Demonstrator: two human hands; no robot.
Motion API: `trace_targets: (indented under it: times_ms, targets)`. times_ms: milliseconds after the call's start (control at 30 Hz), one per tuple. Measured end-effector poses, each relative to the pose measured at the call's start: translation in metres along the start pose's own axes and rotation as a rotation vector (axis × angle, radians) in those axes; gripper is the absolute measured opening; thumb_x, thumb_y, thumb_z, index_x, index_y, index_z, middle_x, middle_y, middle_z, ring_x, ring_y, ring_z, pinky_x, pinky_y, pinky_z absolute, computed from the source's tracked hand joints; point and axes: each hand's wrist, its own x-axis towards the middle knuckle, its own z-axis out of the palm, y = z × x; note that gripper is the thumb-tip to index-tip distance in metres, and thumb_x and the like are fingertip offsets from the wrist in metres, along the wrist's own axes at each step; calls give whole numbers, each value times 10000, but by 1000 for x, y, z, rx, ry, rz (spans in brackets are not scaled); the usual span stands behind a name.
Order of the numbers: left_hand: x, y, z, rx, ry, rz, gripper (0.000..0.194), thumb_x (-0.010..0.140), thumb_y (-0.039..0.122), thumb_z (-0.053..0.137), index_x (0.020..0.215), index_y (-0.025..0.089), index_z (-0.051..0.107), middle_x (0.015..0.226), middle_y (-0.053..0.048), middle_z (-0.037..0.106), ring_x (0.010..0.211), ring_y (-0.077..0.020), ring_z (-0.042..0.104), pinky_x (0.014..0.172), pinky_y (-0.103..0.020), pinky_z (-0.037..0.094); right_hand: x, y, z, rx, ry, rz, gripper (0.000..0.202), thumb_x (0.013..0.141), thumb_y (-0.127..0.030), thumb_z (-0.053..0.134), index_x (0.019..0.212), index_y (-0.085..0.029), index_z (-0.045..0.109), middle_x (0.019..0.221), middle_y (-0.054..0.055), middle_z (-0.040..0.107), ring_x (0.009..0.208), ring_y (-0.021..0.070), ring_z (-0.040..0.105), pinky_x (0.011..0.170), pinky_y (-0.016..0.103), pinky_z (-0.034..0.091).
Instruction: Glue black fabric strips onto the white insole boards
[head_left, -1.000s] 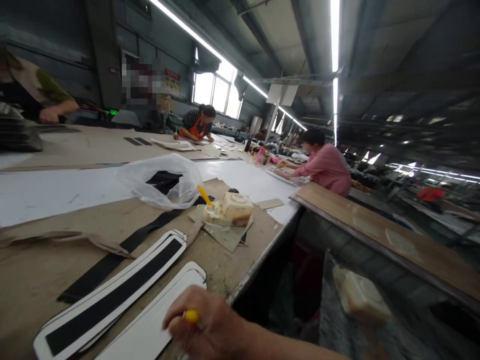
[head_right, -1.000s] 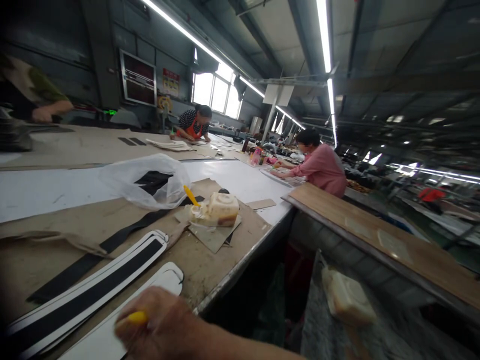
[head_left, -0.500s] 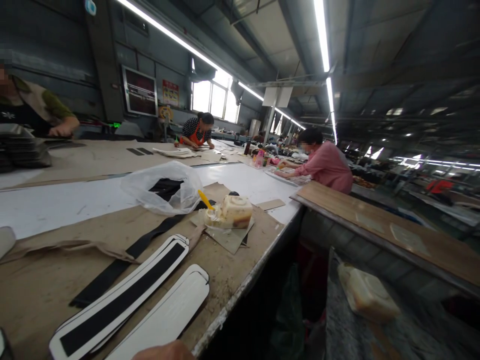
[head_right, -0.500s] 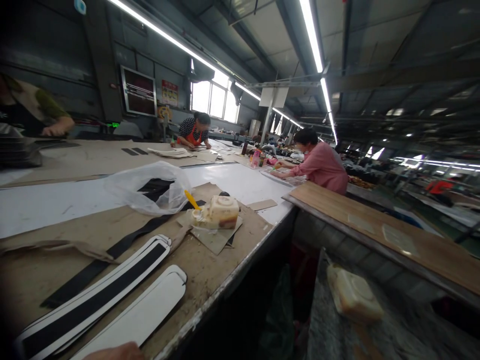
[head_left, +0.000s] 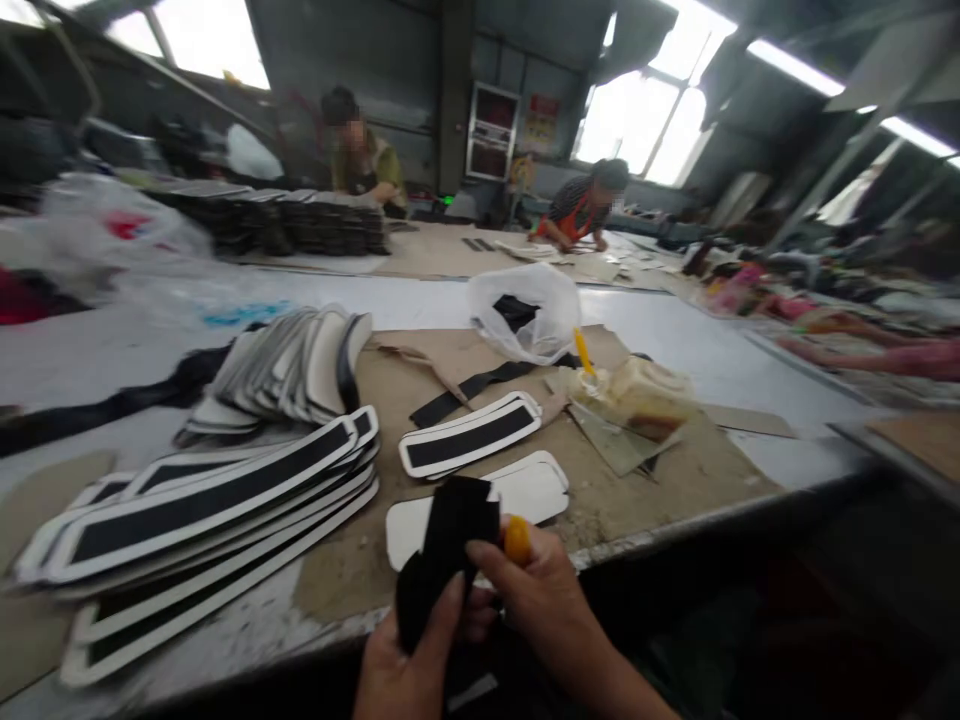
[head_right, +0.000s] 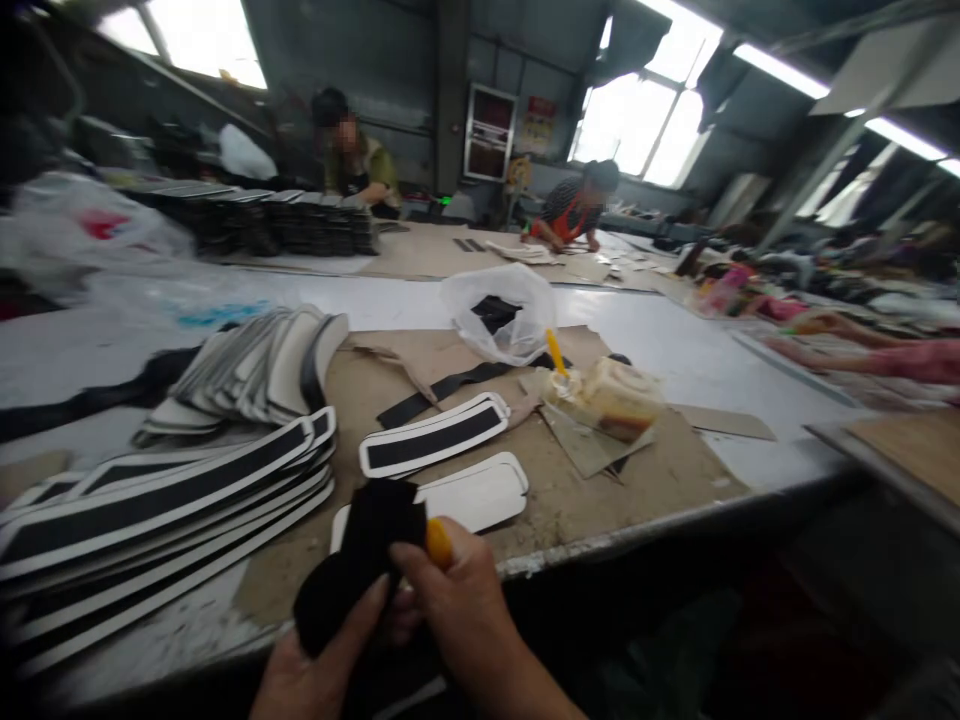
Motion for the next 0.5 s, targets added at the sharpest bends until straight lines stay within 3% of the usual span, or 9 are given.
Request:
trace_targets:
  times_ms: [167,367,500]
  targets:
    - [10,-21,-1,-91,-161,58,392,707,505,663,822,131,689,712,-78,706,646,-204,628,647,-310,509,4,9,-13,-122,190,-51,377,701,-485,700,658,-177,486,511,-66,423,457,79,385,433,200,364]
    - [8,-29,4,-124,-325,123,376,783,515,571,805,143,621,674,-60,642,621,-166,579,619,-283,468,9,2,-20,35,284,-44,312,712,-456,702,815,-216,530,622,-43,512,506,118,504,446,220,439]
    - [6,-31,0,-36,-510,115,444,783,598,499,750,159,561,623,-55,591,556,-150,542,571,-278,435,20,-15,-23,129,425,-169,293,673,-401,744,777,-210,547,666,-20,520,568,123,531,492,233,482]
